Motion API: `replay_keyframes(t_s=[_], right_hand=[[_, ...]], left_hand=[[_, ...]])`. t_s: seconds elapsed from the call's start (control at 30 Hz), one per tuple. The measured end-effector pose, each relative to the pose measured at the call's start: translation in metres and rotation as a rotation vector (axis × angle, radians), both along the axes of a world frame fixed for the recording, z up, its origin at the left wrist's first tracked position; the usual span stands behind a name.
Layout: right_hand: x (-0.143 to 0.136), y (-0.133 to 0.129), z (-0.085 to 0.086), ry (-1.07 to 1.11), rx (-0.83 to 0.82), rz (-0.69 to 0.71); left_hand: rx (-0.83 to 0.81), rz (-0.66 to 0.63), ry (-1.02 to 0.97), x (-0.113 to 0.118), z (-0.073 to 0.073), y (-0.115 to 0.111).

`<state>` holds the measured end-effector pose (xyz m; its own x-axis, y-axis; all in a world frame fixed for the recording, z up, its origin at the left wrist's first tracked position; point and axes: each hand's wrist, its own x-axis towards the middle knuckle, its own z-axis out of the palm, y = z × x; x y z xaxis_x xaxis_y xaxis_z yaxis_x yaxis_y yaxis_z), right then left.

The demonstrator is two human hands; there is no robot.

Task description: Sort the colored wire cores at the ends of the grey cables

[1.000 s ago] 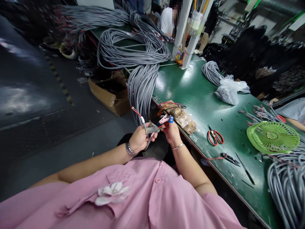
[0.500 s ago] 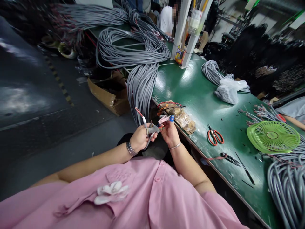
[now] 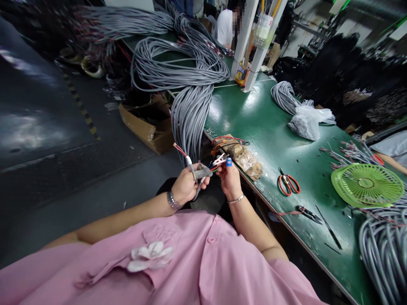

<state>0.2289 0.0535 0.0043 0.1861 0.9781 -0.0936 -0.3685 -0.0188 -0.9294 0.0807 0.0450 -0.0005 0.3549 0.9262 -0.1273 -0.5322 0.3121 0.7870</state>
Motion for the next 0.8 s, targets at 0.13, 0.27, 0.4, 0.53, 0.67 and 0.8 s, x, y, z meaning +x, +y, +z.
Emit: replay_keyframes(t_s=[0.13, 0.27, 0.4, 0.53, 0.67, 0.8], right_hand=[[-0.001, 0.004, -0.004, 0.044, 0.002, 0.074], [-0.003, 0.011, -0.004, 0.078, -0.051, 0.197], [-0.003, 0.010, -0.007, -0.041, 0.053, 0.098], [-0.001, 0.009, -0.010, -0.052, 0.074, 0.078], [0.001, 0.014, -0.011, 0.092, -0.013, 0.127], [0.000, 0.019, -0.012, 0.169, -0.024, 0.098]], left_hand=[[-0.020, -0.010, -0.010, 0.003, -0.001, 0.002], [-0.030, 0.002, -0.016, 0.005, -0.002, 0.004], [-0.036, 0.004, -0.001, 0.003, -0.001, 0.005], [-0.046, -0.009, -0.005, 0.003, -0.002, 0.006], [-0.039, -0.010, -0.015, 0.005, -0.005, 0.007], [-0.049, -0.012, -0.017, 0.007, -0.008, 0.008]])
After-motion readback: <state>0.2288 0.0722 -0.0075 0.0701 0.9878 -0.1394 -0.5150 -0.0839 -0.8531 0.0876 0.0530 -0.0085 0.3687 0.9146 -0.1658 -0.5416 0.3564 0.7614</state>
